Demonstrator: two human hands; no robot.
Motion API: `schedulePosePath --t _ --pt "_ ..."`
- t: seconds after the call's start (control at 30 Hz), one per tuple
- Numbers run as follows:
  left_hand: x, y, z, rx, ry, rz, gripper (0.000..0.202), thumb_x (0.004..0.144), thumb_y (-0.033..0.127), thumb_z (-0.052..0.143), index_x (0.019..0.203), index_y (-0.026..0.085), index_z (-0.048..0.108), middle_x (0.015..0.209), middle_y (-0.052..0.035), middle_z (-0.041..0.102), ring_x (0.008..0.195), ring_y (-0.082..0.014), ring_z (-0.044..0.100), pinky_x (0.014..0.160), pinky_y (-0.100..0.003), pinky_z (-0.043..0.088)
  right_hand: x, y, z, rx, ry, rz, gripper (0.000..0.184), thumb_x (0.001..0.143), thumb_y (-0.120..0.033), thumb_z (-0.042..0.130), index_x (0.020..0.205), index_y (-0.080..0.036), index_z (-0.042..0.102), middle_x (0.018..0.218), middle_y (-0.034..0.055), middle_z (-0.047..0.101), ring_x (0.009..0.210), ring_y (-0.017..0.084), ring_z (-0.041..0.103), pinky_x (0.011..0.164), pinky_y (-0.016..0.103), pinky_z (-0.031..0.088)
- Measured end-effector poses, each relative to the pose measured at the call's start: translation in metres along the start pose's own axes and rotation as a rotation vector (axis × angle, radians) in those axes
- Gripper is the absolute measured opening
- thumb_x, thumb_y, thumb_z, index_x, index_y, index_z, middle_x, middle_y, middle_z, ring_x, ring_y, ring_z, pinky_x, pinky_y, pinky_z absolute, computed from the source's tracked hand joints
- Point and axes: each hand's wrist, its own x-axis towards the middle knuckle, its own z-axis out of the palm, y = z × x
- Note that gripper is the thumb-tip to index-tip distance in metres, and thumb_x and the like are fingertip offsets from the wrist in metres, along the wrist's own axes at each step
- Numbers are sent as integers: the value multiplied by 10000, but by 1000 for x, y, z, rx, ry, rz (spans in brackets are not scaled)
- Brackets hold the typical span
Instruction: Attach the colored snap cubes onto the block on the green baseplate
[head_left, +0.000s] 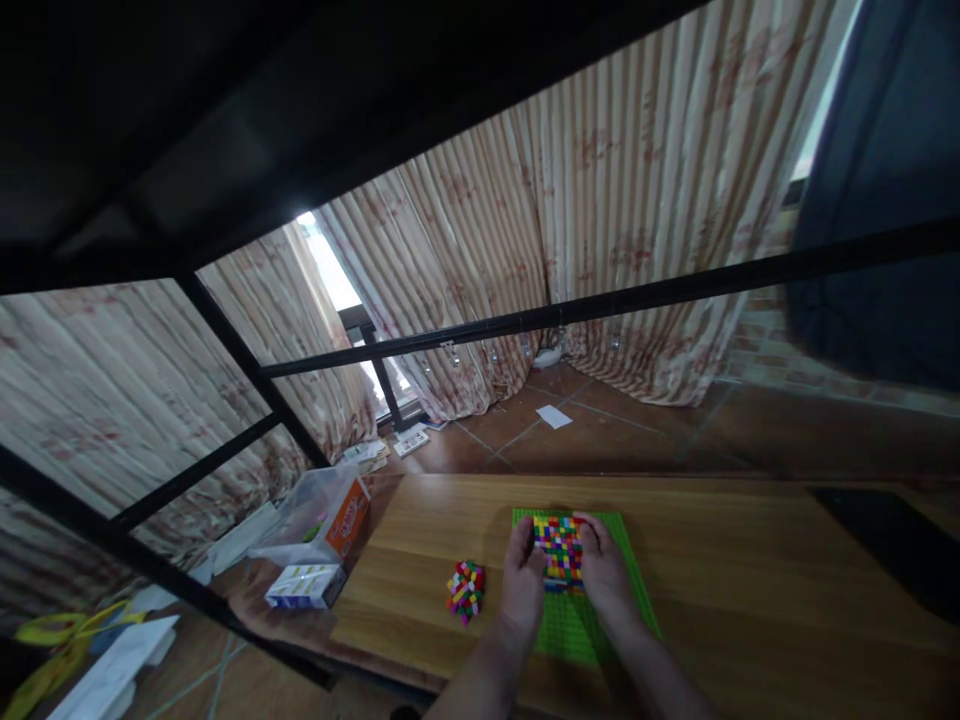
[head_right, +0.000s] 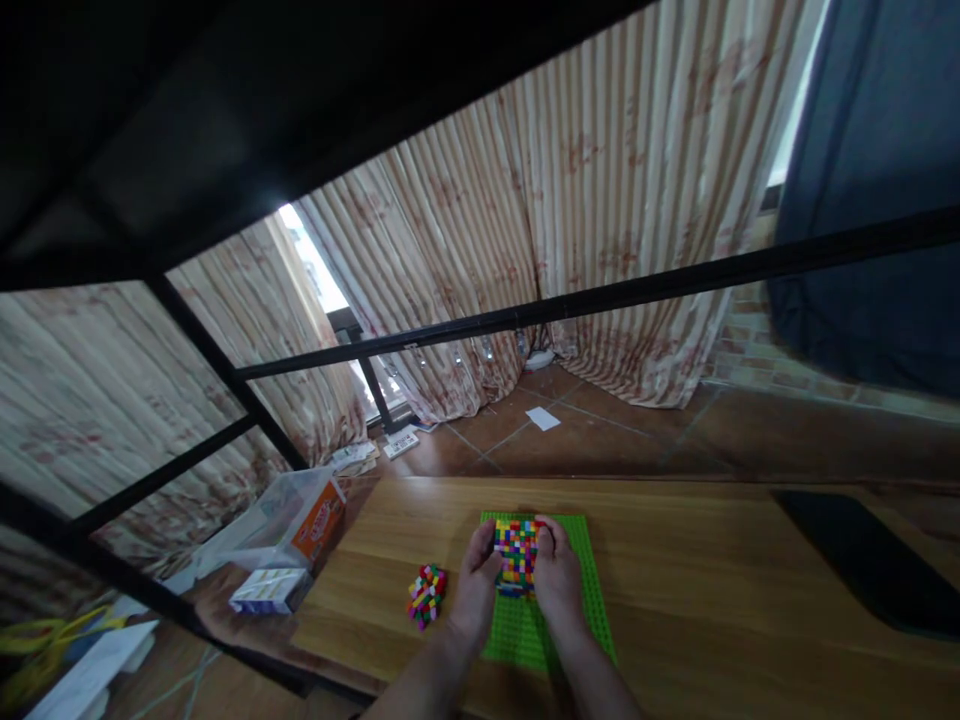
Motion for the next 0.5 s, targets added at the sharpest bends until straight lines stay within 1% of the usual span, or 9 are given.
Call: schedulePosePath --t 0.13,0.23,0.4,0.5 --pt "2 3 2 1 2 -12 521 670 170 658 1190 162 677 1343 -133 618 1277 -295 546 1105 -410 403 0 -2 1 -16 -2 -11 394 763 -486 425 907 -220 677 941 100 727 889 278 656 806 397 488" --pt "0 2 4 11 42 -3 509 679 159 648 1188 149 673 1368 -138 597 1295 -286 529 1110 -398 396 0 -3 0 -30 -22 -13 393 783 -472 413 934 -224 678 948 87 730 882 260 658 796 378 491" --pt "-7 0 8 44 68 43 497 707 192 641 1203 160 669 1356 -127 608 1289 -280 533 1110 -406 393 1 -2 -4 -40 -72 -22 424 805 -494 397 980 -221 671 996 78 723 929 238 653 825 350 482" --pt "-11 2 12 68 91 100 461 711 213 650 1169 175 691 1281 -113 660 1252 -279 561 1094 -407 410 1 -3 -8 -45 -104 -33 443 800 -505 400 997 -212 667 1003 89 720 940 243 649 829 352 477"
